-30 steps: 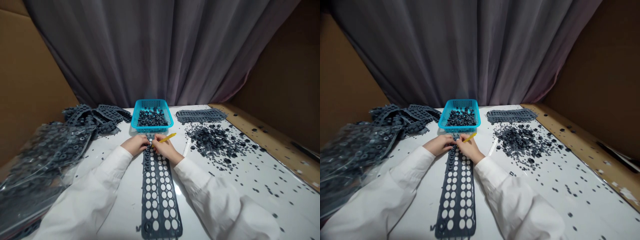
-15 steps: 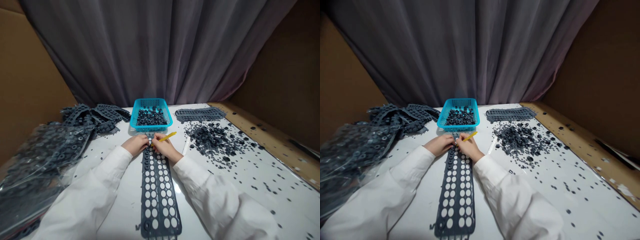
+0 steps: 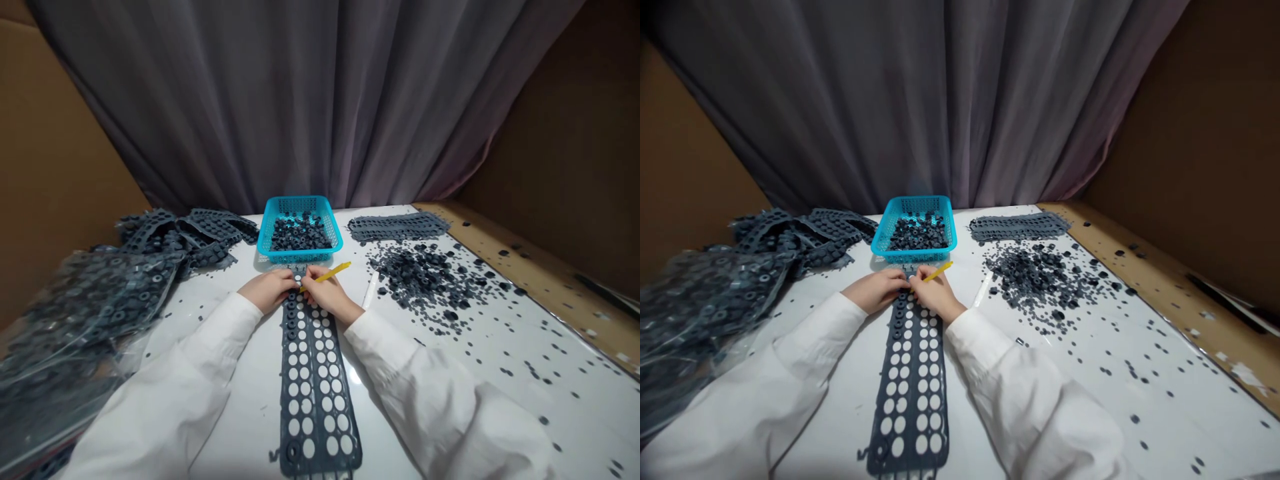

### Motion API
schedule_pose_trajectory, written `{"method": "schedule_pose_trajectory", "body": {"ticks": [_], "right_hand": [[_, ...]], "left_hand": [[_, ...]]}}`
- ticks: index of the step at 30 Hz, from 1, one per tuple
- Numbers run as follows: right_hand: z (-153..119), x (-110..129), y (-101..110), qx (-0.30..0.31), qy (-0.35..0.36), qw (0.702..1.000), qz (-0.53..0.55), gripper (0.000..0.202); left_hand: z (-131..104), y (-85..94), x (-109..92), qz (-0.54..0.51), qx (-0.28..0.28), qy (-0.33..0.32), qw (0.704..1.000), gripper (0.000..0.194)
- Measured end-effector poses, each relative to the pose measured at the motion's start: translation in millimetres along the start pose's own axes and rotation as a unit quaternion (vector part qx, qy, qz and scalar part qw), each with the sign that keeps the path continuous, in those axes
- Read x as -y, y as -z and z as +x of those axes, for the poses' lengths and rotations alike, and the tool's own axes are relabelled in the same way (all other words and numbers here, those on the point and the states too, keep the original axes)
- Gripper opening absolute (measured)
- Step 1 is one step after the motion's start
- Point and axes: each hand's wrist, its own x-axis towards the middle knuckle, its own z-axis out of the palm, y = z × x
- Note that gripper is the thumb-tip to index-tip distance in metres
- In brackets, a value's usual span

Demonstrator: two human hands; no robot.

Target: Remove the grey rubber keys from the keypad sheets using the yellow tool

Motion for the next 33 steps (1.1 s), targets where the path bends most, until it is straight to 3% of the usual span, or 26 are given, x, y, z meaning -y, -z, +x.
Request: {"method": "schedule_pose_trajectory", "body": {"ticks": [11, 19, 28, 31, 33], "right_hand": [[-1.3, 0.1, -0.5, -0.007, -0.004, 1.000, 0.000, 0.015], [-2.2, 3.4, 0.4, -0.010, -0.010, 1.000, -0.005, 0.015], [-3.2, 3.5, 0.7, -0.005, -0.013, 1.000, -0.007, 0.017], [-3.2, 2.7, 0.3, -0.004, -0.016, 1.000, -0.004, 0.017], [-2.6, 1.3, 0.0, -0.004, -0.020, 1.000, 0.000, 0.016]], "left_hand": [[-0.9, -14.5, -4.9, 0.090, -0.020, 0.035, 0.995, 0.024], [0.3, -17.9, -6.7, 0.080, -0.052, 0.044, 0.994, 0.021], [-3.8, -13.7, -1.5, -0.032, -0.146, 0.063, 0.987, 0.017], [-7.2, -6.1, 5.4, -0.079, -0.214, 0.107, 0.968, 0.018], [-8.5, -2.9, 8.7, -0.178, -0.254, 0.151, 0.939, 0.014]]}}
